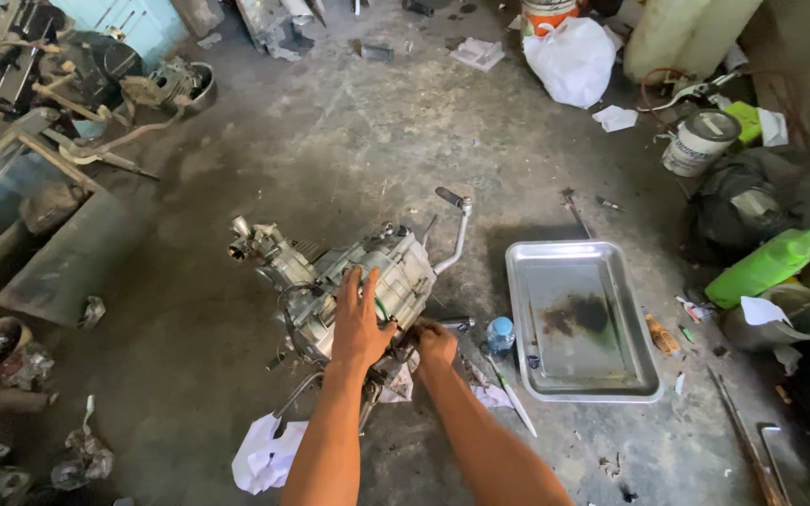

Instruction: Repairing a motorcycle engine by disassembling and cleaning its internal components

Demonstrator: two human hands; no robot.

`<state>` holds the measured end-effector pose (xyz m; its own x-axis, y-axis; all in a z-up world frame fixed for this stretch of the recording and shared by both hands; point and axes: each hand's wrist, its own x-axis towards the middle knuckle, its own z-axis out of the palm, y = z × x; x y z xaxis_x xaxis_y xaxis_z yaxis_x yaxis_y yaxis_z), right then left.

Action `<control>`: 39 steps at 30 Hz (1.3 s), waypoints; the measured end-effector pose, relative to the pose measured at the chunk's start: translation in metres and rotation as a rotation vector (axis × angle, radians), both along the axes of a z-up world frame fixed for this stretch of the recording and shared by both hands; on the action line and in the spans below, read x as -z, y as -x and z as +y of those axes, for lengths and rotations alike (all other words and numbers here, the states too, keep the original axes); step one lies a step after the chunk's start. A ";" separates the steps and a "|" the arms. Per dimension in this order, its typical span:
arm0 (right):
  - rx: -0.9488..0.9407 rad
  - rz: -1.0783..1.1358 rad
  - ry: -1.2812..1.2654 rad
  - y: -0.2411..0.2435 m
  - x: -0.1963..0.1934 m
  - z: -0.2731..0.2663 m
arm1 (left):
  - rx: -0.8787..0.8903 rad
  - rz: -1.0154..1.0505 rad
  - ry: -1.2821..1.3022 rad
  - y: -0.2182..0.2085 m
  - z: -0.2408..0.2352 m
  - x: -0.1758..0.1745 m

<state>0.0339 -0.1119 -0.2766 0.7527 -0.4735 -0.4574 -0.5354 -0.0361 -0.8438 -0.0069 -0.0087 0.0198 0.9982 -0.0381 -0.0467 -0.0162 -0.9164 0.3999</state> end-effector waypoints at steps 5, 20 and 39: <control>0.461 -0.187 -0.616 -0.014 -0.004 0.008 | 0.017 -0.031 -0.031 -0.002 0.004 0.009; 0.090 -0.157 -0.553 0.060 -0.088 -0.016 | 0.023 0.002 -0.006 -0.003 0.004 0.005; -0.763 -0.321 0.381 0.153 -0.078 -0.116 | 0.039 -0.349 -0.091 0.015 0.000 0.048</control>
<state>-0.1189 -0.2279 -0.1988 0.9878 0.1294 -0.0865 0.0067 -0.5907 -0.8068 -0.0221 -0.0088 -0.0285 0.9524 -0.0881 0.2918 -0.1733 -0.9440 0.2808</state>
